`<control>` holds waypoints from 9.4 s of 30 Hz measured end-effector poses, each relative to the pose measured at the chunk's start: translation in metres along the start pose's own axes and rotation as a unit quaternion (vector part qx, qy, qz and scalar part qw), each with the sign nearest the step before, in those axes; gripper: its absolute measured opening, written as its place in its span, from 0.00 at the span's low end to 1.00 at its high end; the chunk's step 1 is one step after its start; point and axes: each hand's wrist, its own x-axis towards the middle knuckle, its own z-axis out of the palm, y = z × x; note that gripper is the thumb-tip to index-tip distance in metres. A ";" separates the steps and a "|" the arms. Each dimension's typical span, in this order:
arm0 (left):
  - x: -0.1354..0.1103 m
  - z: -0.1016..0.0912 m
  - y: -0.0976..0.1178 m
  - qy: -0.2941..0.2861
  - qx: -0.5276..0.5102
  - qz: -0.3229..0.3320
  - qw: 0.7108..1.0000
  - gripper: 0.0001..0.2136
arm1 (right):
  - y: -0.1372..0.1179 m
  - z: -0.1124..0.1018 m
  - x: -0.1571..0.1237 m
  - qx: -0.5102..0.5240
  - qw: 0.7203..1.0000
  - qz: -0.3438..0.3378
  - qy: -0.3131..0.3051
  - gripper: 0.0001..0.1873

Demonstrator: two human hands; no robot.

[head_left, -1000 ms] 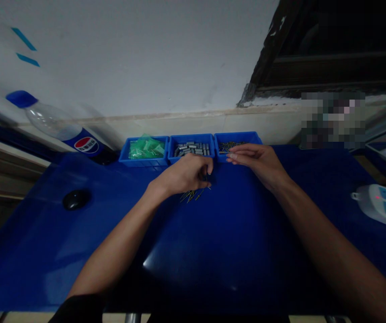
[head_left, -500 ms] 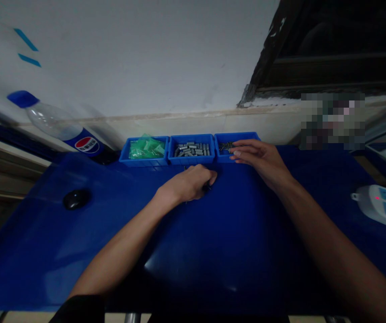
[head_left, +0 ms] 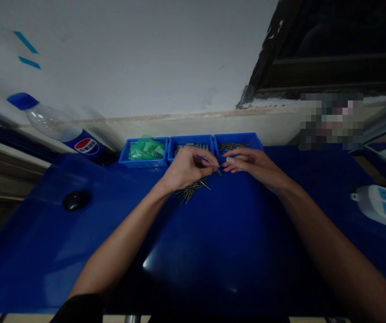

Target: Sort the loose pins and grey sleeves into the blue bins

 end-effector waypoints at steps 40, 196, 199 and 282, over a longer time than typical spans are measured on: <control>-0.004 0.004 -0.022 -0.210 0.377 0.092 0.897 0.14 | 0.009 0.000 0.006 0.064 0.977 -0.068 0.192 0.11; -0.011 0.004 -0.010 -0.198 0.421 -0.036 0.885 0.12 | 0.000 -0.002 0.002 0.032 0.984 -0.066 0.164 0.12; -0.010 0.002 -0.011 -0.190 0.405 -0.005 0.894 0.16 | 0.001 -0.002 0.003 0.028 0.984 -0.066 0.161 0.11; -0.002 0.012 -0.012 0.057 0.100 0.065 0.991 0.14 | 0.004 -0.001 0.002 -0.052 0.998 -0.010 0.027 0.16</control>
